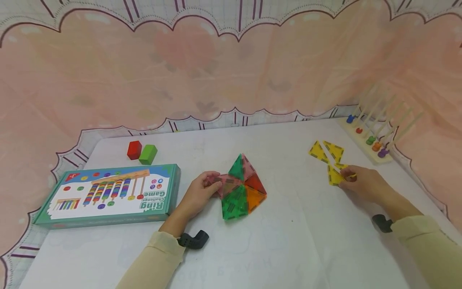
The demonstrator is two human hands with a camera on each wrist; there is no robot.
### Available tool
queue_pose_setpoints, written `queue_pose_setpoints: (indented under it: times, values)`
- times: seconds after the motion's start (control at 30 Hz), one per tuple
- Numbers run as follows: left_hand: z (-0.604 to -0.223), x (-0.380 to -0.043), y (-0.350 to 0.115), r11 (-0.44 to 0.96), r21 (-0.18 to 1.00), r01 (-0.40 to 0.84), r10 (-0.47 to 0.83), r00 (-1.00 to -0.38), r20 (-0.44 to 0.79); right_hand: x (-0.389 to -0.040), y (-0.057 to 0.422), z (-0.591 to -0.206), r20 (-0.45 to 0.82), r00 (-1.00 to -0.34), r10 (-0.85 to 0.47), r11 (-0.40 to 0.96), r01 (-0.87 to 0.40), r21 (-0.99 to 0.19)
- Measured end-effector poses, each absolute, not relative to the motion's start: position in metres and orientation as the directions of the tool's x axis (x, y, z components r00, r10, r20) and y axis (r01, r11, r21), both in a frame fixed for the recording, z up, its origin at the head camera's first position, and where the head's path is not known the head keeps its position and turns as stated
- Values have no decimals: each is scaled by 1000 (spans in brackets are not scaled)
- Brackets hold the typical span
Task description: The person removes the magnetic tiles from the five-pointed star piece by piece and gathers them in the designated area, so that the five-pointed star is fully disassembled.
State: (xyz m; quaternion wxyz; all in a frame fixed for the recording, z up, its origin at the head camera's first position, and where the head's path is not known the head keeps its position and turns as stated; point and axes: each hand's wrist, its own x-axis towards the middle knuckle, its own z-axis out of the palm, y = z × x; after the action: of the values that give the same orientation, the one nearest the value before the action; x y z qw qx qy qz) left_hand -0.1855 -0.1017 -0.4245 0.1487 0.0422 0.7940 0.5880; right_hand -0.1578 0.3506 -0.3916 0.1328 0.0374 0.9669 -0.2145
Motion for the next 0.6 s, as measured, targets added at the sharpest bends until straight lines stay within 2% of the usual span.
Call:
queue_pose_setpoints:
  times: [0.13,0.3,0.47,0.6]
  values:
    - [-426,-186,-103,293,950,-107,248,-951,-183,-155,350,-382,-244,-969,33,898,136,-418]
    - [-426,-186,-103,308,946,-106,241,-953,-185,-151,339,-360,-109,-994,-7,882,45,-470]
    - [-426,-185,-104,302,946,-113,235,-954,-189,-151,302,-349,-19,-990,-137,832,-104,-545]
    - [-428,-186,-103,273,956,-112,249,-951,-182,-152,263,-356,-18,-962,-271,777,-208,-595]
